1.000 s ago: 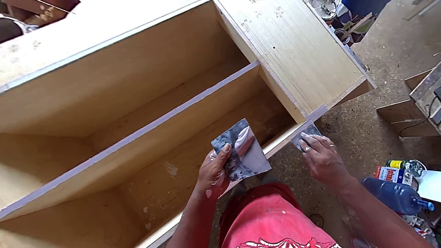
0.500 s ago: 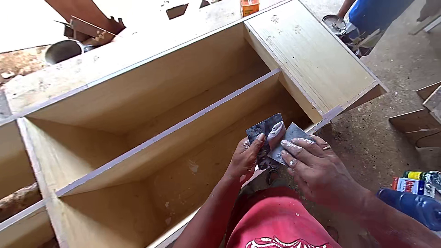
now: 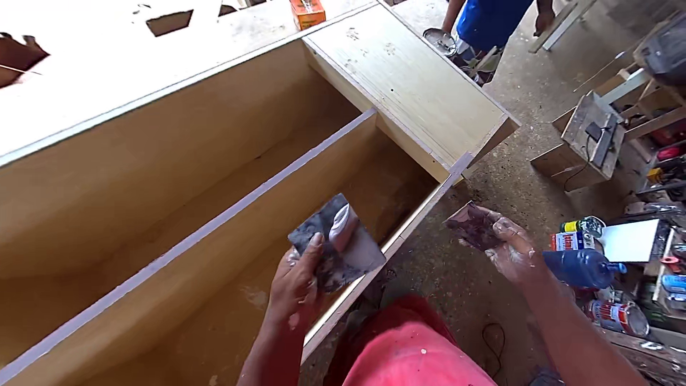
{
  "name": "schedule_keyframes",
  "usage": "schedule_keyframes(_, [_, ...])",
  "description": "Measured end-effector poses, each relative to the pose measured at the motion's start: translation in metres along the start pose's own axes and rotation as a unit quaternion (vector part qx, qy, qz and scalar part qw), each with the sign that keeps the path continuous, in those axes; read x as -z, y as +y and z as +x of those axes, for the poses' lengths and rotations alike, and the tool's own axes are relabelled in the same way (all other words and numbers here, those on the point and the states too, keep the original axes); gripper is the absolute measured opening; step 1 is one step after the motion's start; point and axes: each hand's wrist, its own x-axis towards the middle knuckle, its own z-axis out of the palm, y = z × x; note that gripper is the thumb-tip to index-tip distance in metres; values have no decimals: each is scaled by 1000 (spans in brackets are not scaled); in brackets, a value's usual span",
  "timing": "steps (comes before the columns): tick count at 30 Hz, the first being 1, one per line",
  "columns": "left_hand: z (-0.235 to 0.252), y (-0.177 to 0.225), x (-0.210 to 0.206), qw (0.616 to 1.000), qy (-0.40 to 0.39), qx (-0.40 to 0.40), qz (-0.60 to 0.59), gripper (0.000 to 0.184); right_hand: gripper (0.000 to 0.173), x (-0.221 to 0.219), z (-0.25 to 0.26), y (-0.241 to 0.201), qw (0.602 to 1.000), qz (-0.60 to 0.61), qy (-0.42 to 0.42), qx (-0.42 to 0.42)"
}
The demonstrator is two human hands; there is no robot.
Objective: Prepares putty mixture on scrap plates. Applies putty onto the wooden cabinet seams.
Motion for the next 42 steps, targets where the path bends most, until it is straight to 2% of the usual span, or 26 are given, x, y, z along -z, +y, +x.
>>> schedule_keyframes(1, [-2, -5, 0, 1000, -3, 3, -5, 25, 49, 5, 6, 6, 996, -72, -11, 47])
schedule_keyframes(2, [-5, -9, -1, 1000, 0, 5, -14, 24, 50, 11, 13, 12, 974, -196, -23, 108])
schedule_keyframes(3, [-9, -13, -4, 1000, 9, 9, -25, 24, 48, 16, 21, 19, 922, -344, -40, 173])
schedule_keyframes(5, [-15, -21, -9, 999, 23, 14, -38, 25, 44, 27, 39, 37, 782, -556, -54, 277])
schedule_keyframes(6, [-17, -25, -11, 999, 29, 17, -42, 25, 43, 30, 47, 47, 734, -603, -59, 307])
schedule_keyframes(8, [-22, -31, -15, 998, 39, 23, -49, 25, 43, 32, 59, 64, 693, -634, -70, 336])
schedule_keyframes(14, [-26, -39, -28, 996, 55, 25, -60, 24, 44, 34, 91, 80, 681, -640, -57, 350])
schedule_keyframes(20, [-26, -41, -38, 996, 47, 24, -70, 24, 40, 53, 72, 58, 691, -652, -92, 299])
schedule_keyframes(24, [-25, -43, -41, 996, 43, 23, -78, 22, 42, 43, 84, 34, 686, -655, -86, 305])
schedule_keyframes(27, [-24, -43, -41, 996, 37, 23, -81, 22, 43, 38, 98, 35, 673, -673, -111, 287])
schedule_keyframes(30, [-26, -41, -40, 995, 38, 15, -86, 22, 42, 46, 90, 28, 668, -682, -132, 267])
schedule_keyframes(34, [-28, -39, -37, 996, 40, 10, -85, 21, 42, 39, 85, 17, 672, -674, -116, 284])
schedule_keyframes(39, [-28, -37, -37, 996, 35, 12, -82, 21, 42, 33, 97, 37, 673, -669, -133, 287])
schedule_keyframes(42, [-31, -37, -37, 996, 44, 15, -81, 21, 41, 42, 86, 30, 669, -676, -147, 271])
